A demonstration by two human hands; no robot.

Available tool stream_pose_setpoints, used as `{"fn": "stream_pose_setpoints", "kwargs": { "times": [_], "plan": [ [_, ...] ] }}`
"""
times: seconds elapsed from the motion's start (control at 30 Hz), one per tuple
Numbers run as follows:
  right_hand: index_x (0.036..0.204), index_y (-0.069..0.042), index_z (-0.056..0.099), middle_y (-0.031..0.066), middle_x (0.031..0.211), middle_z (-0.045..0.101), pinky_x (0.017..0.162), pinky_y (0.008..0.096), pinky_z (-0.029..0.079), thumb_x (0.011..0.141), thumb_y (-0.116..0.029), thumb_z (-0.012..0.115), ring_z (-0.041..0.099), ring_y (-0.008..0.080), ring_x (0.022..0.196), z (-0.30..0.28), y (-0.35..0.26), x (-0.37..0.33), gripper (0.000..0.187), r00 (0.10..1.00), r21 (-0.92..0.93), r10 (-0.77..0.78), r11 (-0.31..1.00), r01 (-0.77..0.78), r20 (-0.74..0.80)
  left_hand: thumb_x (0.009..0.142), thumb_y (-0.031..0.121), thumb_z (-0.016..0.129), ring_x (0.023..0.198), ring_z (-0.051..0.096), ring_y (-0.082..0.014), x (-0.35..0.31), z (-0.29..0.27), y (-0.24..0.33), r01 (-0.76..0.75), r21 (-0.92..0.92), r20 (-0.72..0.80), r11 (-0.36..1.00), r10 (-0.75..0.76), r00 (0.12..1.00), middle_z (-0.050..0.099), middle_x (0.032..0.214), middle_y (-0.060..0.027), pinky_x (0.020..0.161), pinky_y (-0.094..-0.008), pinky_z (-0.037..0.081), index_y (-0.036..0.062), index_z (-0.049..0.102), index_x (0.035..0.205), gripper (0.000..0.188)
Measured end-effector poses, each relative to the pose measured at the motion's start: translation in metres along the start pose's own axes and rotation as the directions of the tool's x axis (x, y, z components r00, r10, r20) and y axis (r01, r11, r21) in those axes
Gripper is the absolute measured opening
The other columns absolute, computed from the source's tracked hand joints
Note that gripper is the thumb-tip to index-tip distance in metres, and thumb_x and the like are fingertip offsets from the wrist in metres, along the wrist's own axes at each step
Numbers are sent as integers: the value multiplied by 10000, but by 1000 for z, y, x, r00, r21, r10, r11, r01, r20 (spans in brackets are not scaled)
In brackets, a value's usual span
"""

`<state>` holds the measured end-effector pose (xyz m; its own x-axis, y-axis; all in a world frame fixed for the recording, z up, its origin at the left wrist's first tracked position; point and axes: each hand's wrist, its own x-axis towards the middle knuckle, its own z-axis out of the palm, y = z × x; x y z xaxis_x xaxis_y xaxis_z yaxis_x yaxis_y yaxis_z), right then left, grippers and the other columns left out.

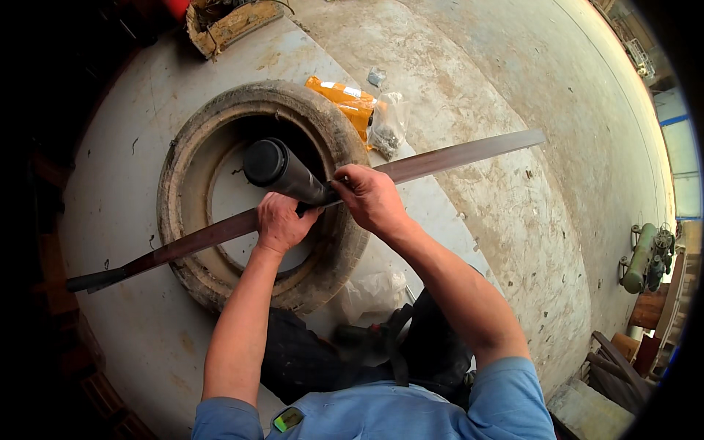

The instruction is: The person uses a screwdriver to tighten a bolt on a long metal bar resting on a tire. They then measure the bar with a tape measure and mark it with a pen. Finally, they use a power drill to drive a screw into the metal bar.

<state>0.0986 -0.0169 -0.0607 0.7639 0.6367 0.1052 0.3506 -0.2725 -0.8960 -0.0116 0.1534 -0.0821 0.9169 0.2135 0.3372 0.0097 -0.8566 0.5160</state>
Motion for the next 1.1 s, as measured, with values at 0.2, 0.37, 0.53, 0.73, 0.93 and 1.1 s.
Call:
{"fn": "stream_pose_setpoints", "kwargs": {
  "times": [0.2,0.37,0.53,0.73,0.93,1.1],
  "plan": [
    [921,-55,605,158,842,639,681,414,495,856,-137,665,621,372,811,-2,-2,4,121,998,-63,-19,998,22,52,704,244,764,863,628,-241,-1,-2,1,14,24,18,1000,-14,1000,647,832,-19,728,-396,459,147,598,854,244],
    [897,-65,591,148,842,626,667,430,486,867,-153,652,612,376,801,-6,-7,8,112,992,-146,-67,986,83,109,707,241,762,886,634,-237,-1,-2,0,24,40,34,999,-26,999,661,868,-17,741,-396,464,146,605,884,255],
    [893,-74,589,136,855,617,669,437,486,871,-157,643,610,367,814,-1,-8,10,102,985,-195,-132,969,152,108,713,243,761,924,643,-226,-2,-3,0,34,52,53,998,-37,998,684,942,-9,764,-394,473,149,618,950,292],
    [900,-73,611,136,847,623,673,432,491,855,-132,655,617,358,806,1,-4,6,87,978,-169,-200,963,208,64,715,247,758,935,642,-215,-2,-3,0,31,40,55,999,-33,998,682,960,5,777,-390,470,151,616,968,305],
    [919,-57,626,147,843,642,687,408,500,857,-132,673,627,347,801,-8,-15,3,108,997,-72,5,997,1,75,716,254,754,920,639,-215,-4,-3,-2,50,43,79,998,-53,995,673,945,14,771,-388,469,157,611,966,304],
    [948,-31,634,120,842,659,695,331,497,878,-96,673,625,228,763,-13,-12,-7,103,996,-85,-30,996,37,85,717,256,755,918,639,-219,-2,-4,-2,49,36,59,998,-51,997,674,931,5,766,-391,469,149,610,951,295]
  ]
}}
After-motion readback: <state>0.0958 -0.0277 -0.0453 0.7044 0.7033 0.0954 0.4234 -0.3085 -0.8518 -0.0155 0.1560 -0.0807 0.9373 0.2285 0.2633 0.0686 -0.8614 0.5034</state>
